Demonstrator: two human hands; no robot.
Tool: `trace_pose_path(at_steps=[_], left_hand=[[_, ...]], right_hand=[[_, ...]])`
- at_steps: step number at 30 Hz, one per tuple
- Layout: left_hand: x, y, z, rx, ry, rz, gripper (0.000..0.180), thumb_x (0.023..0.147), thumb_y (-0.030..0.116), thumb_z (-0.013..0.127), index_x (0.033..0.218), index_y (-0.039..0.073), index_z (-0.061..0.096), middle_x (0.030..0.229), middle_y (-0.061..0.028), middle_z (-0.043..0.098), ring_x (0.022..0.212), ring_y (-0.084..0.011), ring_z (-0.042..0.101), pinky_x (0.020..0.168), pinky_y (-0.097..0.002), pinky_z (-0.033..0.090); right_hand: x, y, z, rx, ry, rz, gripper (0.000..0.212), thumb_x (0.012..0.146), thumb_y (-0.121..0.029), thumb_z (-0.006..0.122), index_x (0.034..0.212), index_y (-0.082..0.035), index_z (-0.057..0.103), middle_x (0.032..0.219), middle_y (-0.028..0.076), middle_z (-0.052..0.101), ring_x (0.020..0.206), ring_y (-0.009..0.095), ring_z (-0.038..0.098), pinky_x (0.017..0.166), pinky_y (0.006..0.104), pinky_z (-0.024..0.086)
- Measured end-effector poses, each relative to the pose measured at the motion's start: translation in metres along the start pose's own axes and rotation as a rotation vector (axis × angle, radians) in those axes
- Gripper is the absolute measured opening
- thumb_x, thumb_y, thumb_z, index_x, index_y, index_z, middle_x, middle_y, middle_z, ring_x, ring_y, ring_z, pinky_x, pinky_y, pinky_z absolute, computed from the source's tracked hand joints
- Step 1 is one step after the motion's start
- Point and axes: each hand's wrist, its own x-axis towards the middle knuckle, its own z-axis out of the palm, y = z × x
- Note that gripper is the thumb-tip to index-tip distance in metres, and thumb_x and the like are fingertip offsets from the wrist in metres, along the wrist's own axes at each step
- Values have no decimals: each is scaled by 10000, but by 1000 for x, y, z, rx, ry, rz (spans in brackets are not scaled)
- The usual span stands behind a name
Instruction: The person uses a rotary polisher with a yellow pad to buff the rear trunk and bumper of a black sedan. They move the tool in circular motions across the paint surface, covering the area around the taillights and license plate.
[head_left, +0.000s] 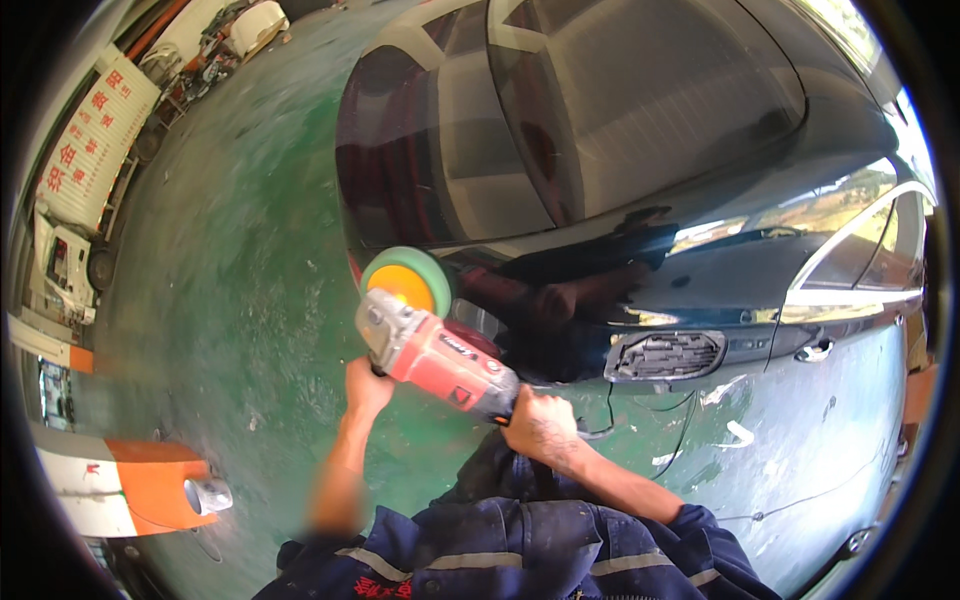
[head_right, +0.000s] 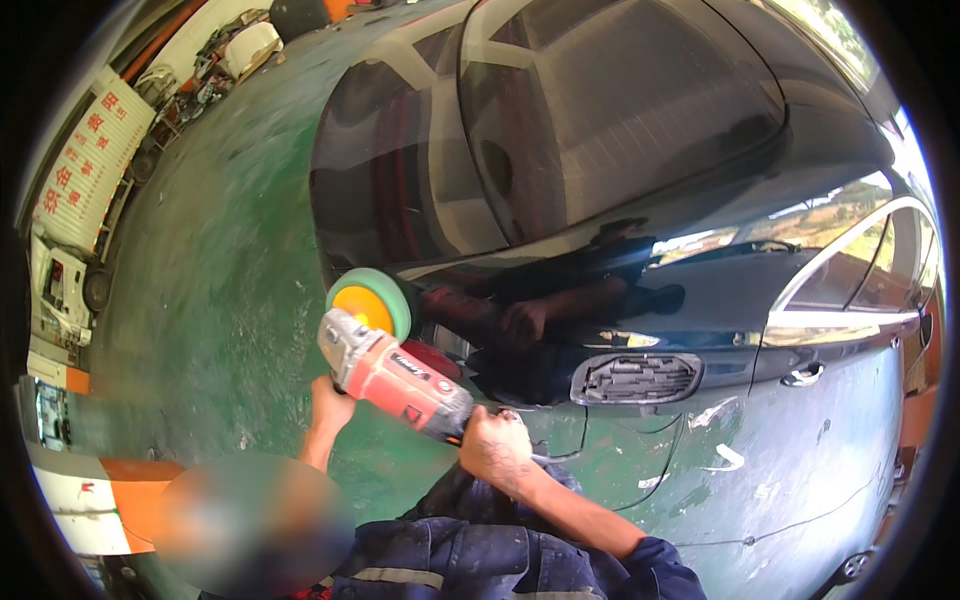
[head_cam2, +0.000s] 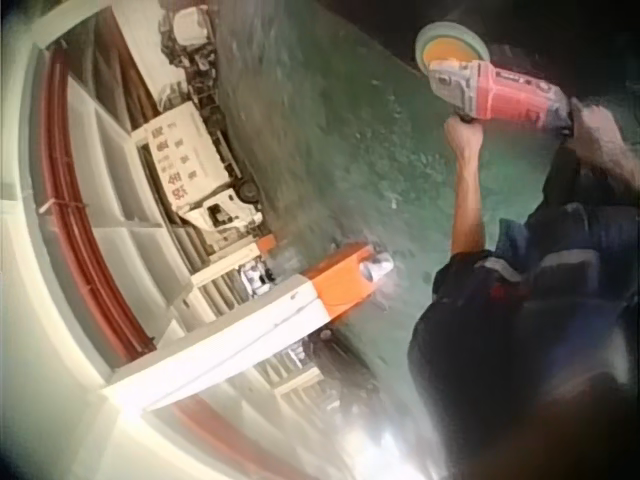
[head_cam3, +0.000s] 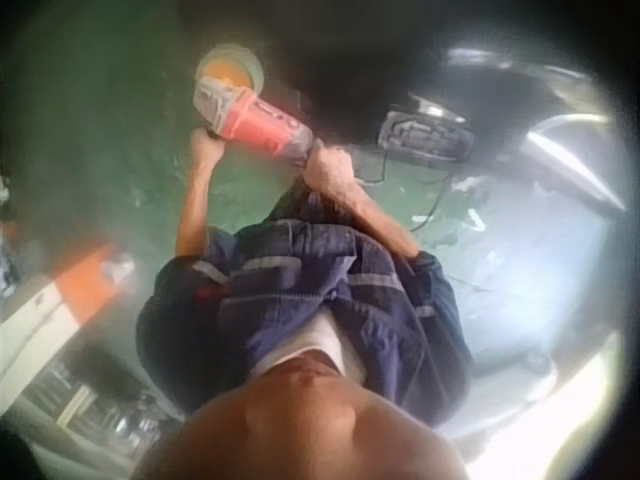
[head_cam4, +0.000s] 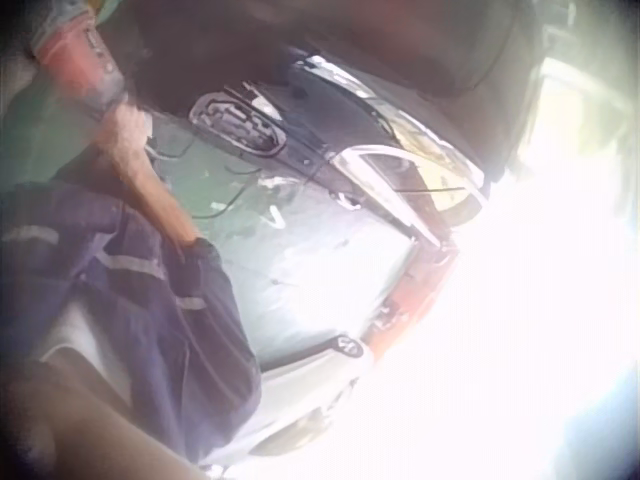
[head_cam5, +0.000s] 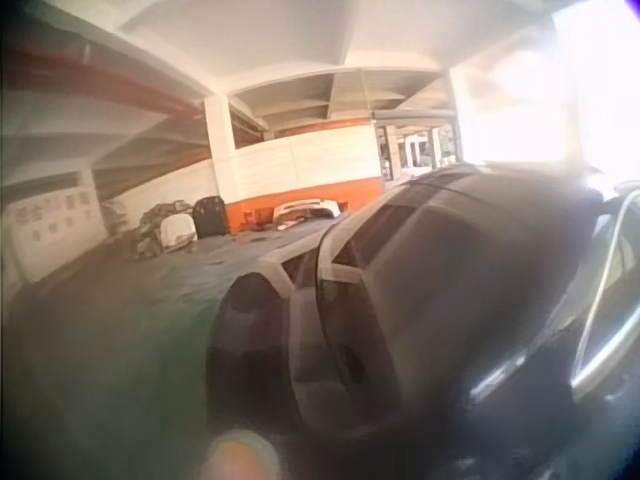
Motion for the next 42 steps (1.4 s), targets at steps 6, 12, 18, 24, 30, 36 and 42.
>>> trace_pose_path(at_steps=[6,12,18,24,30,36,42], left_hand=[[-23,131,29,161,-298,301,191,756,199,717,896,71,738,799,-187,713,791,-386,701,729,-484,558],[-34,185,73,183,-425,686,337,752,176,757,1056,54,674,729,-217,677,721,-417,681,664,-513,547],[-1,105,18,272,-392,604,348,776,179,723,1093,59,646,759,-195,694,732,-395,695,663,-513,555],[108,-33,-86,284,-130,359,137,742,141,726,838,44,729,787,-195,711,779,-399,699,731,-489,563],[184,-44,-124,252,-171,315,162,758,122,719,849,-11,718,791,-231,699,802,-398,704,713,-466,554],[168,63,-106,276,-358,473,184,771,136,675,901,26,744,854,-263,692,853,-413,699,765,-497,552],[138,190,-52,334,-510,768,216,713,97,670,866,-47,716,863,-287,690,876,-453,685,807,-506,565]], right_hand=[[-70,91,6,178,292,183,395,679,-244,779,944,16,643,752,229,694,743,419,704,729,480,572],[-106,116,-3,512,506,287,325,638,-122,770,910,45,704,791,220,719,814,344,744,716,396,569],[-69,41,51,360,418,378,360,659,-185,776,948,14,696,813,223,716,827,364,730,761,426,574],[25,-141,65,214,42,383,463,741,-326,772,1024,16,641,938,252,712,918,420,698,851,483,558],[77,-200,46,179,90,287,306,734,-208,706,914,39,686,912,265,715,890,423,711,839,463,568],[24,-183,-22,243,108,458,375,747,-285,728,884,63,706,866,301,692,885,418,707,822,468,565],[-52,-137,-74,497,315,585,310,713,-204,746,856,64,685,659,173,657,631,231,686,633,384,539]])
